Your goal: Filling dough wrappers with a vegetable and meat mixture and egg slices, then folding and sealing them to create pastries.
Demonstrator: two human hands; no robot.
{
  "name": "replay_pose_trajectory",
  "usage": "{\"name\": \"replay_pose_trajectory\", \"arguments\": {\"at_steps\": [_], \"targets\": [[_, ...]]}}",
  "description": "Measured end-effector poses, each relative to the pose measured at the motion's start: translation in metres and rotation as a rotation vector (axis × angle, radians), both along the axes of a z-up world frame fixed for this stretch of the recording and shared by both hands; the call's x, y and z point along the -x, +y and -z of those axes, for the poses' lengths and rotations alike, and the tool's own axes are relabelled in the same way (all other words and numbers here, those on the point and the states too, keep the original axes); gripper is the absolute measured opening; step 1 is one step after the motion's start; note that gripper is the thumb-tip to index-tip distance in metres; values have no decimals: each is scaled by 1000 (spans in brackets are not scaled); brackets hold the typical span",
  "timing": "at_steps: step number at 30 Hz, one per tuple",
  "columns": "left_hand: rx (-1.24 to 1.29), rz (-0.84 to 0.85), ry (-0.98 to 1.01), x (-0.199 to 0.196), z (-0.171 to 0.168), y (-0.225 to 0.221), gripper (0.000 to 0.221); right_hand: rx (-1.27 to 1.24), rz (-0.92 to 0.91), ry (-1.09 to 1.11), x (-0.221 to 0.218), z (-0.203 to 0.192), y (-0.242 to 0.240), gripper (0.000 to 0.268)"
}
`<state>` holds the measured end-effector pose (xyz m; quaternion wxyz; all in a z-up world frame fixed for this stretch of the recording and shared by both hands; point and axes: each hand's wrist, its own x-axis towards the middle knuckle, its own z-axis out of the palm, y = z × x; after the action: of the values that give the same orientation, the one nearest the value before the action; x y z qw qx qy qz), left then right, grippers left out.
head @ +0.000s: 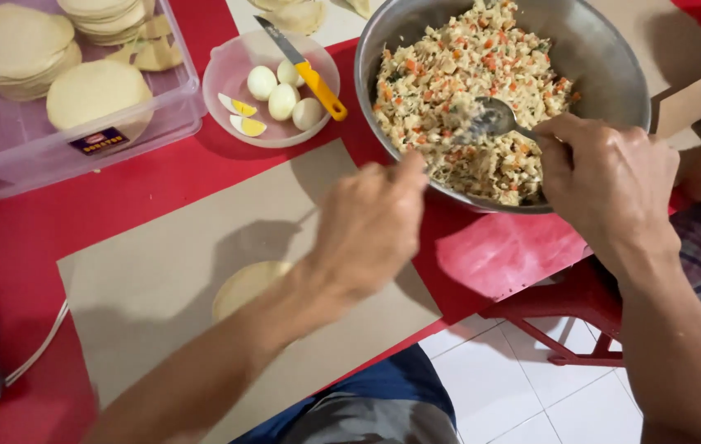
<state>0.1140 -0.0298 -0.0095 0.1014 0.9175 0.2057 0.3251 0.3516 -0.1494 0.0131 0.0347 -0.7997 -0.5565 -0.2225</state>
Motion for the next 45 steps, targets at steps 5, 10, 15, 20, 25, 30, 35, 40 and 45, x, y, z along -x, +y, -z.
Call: {"name": "replay_pose_trajectory", "arguments": {"at_steps": [5, 10, 15, 20, 25, 30, 35, 40, 45], "targets": [[123, 49, -107, -23, 15, -25, 15, 22, 75, 77, 14, -11, 0, 24], [-178, -142, -56, -29, 30, -30, 26, 31, 114, 86, 21, -15, -7, 25], [-353, -209, -41, -15, 31, -22, 15, 50, 116, 129, 22, -24, -25, 34], [-187, -93, -82, 15, 5, 1, 16, -31, -27, -18, 16, -22, -22, 31], [-221, -236, 0, 31, -7, 20, 14, -86, -242, -96, 13, -4, 10, 34], [-157, -211, 64, 43, -24, 27, 16, 34, -411, -170, 12, 1, 10, 43], [-18, -145, 62, 58, -27, 38, 12, -18, -423, 184, 6, -13, -8, 28], [181, 95, 7, 74, -42, 63, 14, -129, -270, 76, 3, 1, 2, 29], [445, 238, 63, 76, -44, 78, 20, -78, -324, -26, 9, 12, 6, 36]]}}
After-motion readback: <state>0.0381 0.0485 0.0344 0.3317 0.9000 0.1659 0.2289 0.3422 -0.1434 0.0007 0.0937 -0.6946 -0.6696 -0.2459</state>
